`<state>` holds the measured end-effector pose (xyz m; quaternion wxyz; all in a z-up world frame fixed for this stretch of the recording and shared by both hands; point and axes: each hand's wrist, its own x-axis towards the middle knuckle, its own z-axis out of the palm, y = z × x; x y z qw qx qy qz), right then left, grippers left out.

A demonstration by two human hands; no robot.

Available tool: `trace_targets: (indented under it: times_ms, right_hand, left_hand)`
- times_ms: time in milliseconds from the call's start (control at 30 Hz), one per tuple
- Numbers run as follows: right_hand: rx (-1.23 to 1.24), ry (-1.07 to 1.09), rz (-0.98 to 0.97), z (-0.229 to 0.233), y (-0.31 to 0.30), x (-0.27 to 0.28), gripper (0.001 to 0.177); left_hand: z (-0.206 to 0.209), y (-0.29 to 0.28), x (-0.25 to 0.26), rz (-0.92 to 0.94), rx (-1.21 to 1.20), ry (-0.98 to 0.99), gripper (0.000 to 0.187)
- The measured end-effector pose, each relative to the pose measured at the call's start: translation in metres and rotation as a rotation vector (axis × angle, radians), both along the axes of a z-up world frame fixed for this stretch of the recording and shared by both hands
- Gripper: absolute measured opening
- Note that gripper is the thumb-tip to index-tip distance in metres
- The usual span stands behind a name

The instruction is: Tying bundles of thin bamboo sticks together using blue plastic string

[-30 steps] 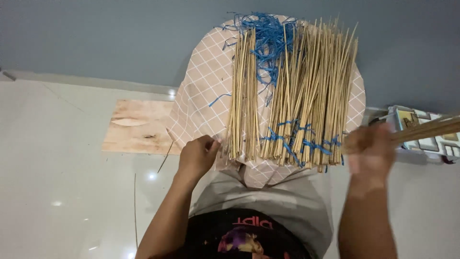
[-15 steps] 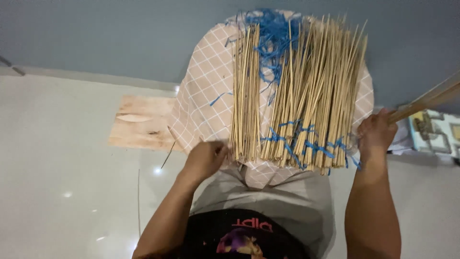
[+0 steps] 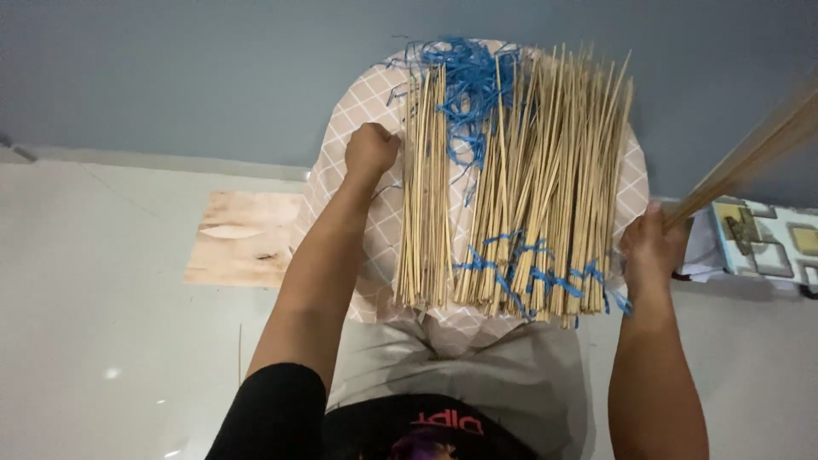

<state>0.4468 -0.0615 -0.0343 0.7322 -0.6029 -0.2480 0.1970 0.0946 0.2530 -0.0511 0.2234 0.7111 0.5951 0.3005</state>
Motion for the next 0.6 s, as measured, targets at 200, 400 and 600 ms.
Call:
trace_targets:
  times_ms: [200, 400, 600]
  right_hand:
    - [0.040, -0.007, 0.071, -0.013, 0.003, 0.012, 0.013]
    - [0.053, 0.029, 0.058, -0.015, 0.003, 0.012, 0.020]
    - [-0.008, 0.028, 0.051, -0.025, 0.003, 0.021, 0.041]
  left_hand:
    - [-0.002, 0.002, 0.003, 0.066, 0.048, 0.015, 0.015]
    - [0.006, -0.004, 0.002, 0.044, 0.023, -0.013, 0.021]
    - [-0.006, 0.002, -0.007, 0.023, 0.090, -0.091, 0.013]
